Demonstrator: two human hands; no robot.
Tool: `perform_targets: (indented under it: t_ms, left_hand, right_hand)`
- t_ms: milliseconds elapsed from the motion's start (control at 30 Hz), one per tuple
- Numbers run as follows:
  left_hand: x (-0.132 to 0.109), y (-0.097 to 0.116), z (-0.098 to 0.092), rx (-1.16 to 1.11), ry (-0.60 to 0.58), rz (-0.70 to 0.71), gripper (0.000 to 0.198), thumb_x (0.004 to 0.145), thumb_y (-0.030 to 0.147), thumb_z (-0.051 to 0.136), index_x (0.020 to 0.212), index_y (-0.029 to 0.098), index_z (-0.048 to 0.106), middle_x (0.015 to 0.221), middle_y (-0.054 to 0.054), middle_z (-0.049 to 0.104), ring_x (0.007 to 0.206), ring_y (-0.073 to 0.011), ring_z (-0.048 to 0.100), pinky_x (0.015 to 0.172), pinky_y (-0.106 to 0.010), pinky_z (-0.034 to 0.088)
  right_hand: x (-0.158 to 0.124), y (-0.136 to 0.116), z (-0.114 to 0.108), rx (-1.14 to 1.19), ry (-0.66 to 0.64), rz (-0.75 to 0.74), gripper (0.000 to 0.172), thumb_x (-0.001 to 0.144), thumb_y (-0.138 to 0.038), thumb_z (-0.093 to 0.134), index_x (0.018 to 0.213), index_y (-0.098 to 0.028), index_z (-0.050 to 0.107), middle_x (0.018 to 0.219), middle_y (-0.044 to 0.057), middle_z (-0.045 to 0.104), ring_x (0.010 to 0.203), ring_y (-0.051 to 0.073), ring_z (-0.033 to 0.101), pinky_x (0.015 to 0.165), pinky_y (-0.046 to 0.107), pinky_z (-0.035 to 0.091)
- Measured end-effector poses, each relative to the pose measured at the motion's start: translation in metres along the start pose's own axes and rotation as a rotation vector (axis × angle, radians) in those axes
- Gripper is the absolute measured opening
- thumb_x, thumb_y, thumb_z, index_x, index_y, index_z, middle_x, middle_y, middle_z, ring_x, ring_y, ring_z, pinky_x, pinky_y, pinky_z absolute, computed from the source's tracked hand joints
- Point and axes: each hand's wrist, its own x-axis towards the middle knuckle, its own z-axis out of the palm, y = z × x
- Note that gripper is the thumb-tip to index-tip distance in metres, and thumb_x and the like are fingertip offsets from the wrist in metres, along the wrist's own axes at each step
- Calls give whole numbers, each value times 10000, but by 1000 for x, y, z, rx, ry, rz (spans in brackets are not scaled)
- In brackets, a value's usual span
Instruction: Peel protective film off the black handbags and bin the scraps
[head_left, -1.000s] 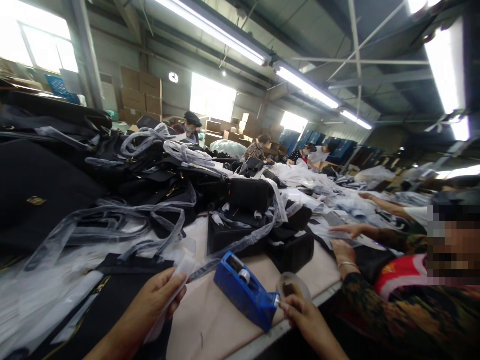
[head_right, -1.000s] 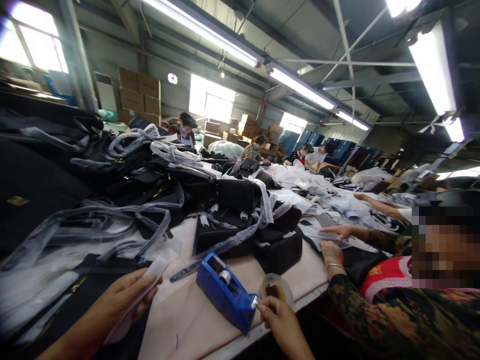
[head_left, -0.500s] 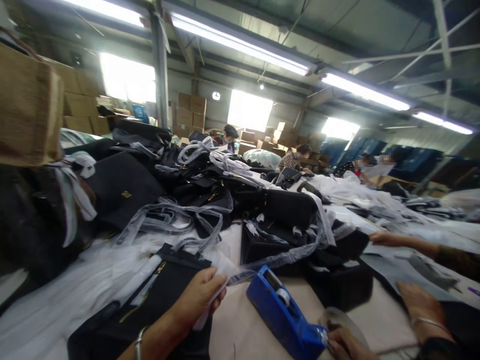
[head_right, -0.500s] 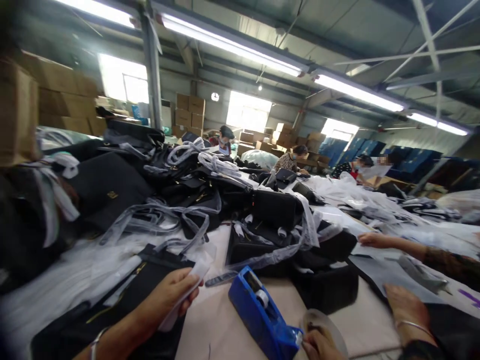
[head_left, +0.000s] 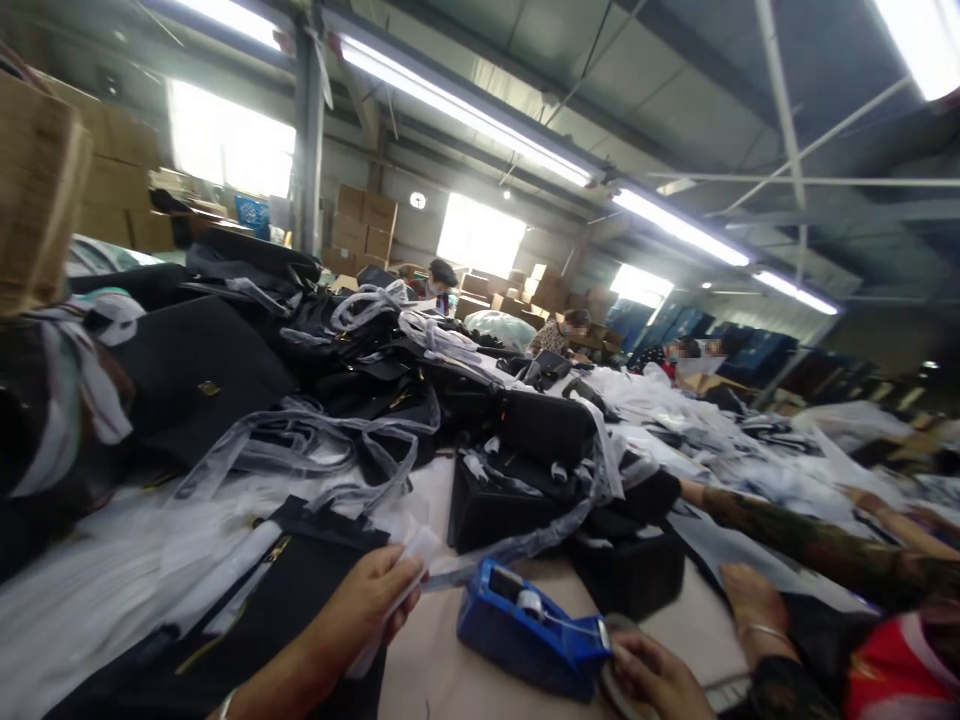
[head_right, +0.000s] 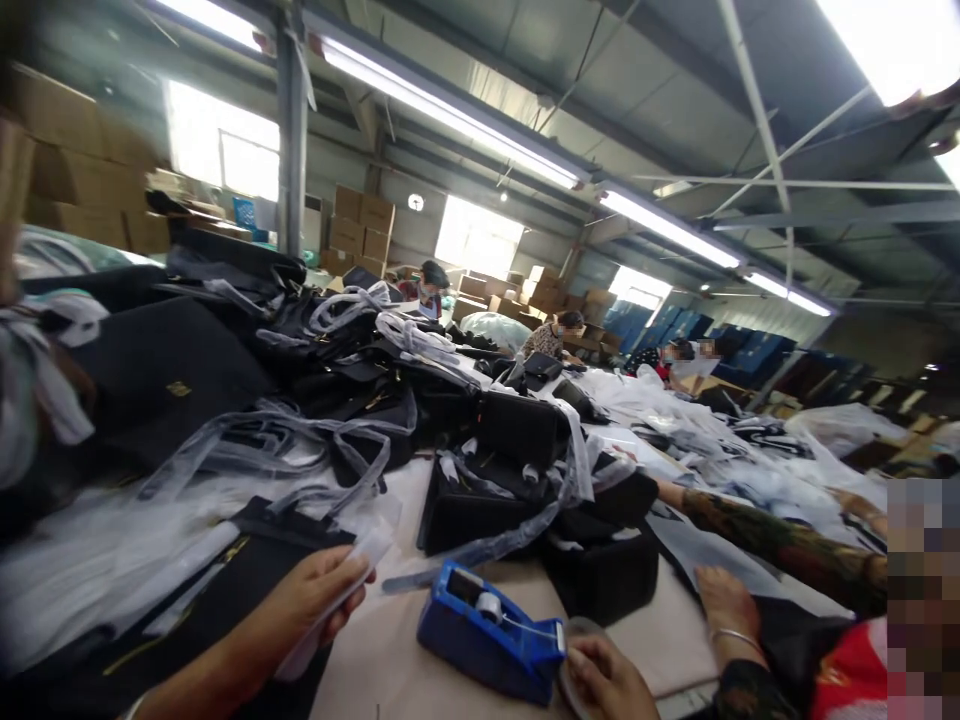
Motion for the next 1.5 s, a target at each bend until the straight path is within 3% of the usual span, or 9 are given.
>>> perform_targets:
  t_ms: [133, 267, 500, 800, 900, 1033, 1233, 1400, 1500]
  left_hand:
    - [5, -5, -2, 18, -26, 5, 493, 773, 638, 577, 802, 146, 560, 555, 63, 473, 379, -32, 330, 367, -156, 234]
    - [5, -6, -1, 27, -8, 5, 482, 796, 619, 576, 815, 137, 575, 563, 61, 478, 392, -30, 335, 373, -151, 237]
    - [8, -11, -3, 4, -12, -32, 536, 733, 669, 614, 818, 141, 580, 555, 62, 487, 381, -32, 338, 365, -161, 226]
    - [6, -9, 0, 15, -11, -14, 510, 750, 642, 617, 814, 137, 586, 566, 59, 487, 392, -31, 346, 374, -158, 238]
    - [6, -10, -2, 13, -9, -5, 483, 776, 617, 604, 827, 136, 591, 569, 57, 492, 396, -33, 353, 380, -156, 245]
    - [4, -7, -3, 17, 9, 7, 489, 758, 619, 617, 820, 135, 604, 564, 48, 508, 387, -39, 365, 380, -160, 258]
    - [2, -3, -1, 18, 15, -1, 490, 737, 621, 634, 812, 137, 617, 558, 44, 514, 389, -49, 384, 379, -162, 273]
    - [8, -11, -2, 15, 5, -24, 506, 754, 635, 614, 837, 135, 601, 573, 52, 501, 395, -37, 366, 376, -154, 265]
    - [10, -13, -3, 20, -7, -22, 494, 781, 627, 593, 852, 138, 596, 586, 51, 505, 398, -35, 370, 378, -153, 258]
  right_hand:
    - [9, -12, -11, -67, -4, -49, 419, 755, -527, 573, 1002, -202, 666, 627, 6, 631, 595, 211, 617, 585, 307, 477]
    - [17, -25, -26, -296, -76, -156, 291, 802, -360, 534, 997, -216, 694, 761, 20, 697, 737, 223, 652, 678, 297, 483]
    - [25, -19, -22, -336, -193, -175, 383, 835, -330, 489, 1154, -224, 673, 959, 30, 737, 898, 248, 670, 808, 306, 497]
    - [17, -39, -8, -594, 11, -227, 319, 841, -288, 431, 994, -263, 711, 976, 37, 747, 918, 256, 687, 819, 335, 501]
    - [17, -34, -6, -552, 31, -265, 302, 855, -302, 435, 975, -260, 709, 998, 38, 738, 946, 252, 676, 836, 333, 496]
    - [16, -16, -10, -280, -77, -218, 337, 893, -410, 468, 1101, -245, 676, 1020, 38, 720, 964, 242, 656, 868, 323, 485]
    - [18, 12, -20, 21, -209, -76, 501, 828, -543, 570, 1168, -183, 647, 776, 29, 671, 693, 207, 615, 647, 301, 481]
    - [25, 8, -20, -34, -221, -102, 560, 818, -525, 572, 1251, -172, 612, 703, 13, 633, 670, 205, 602, 644, 307, 478]
    - [26, -5, -21, -149, -241, -147, 522, 822, -472, 547, 1256, -193, 619, 785, 30, 670, 739, 225, 623, 703, 327, 491]
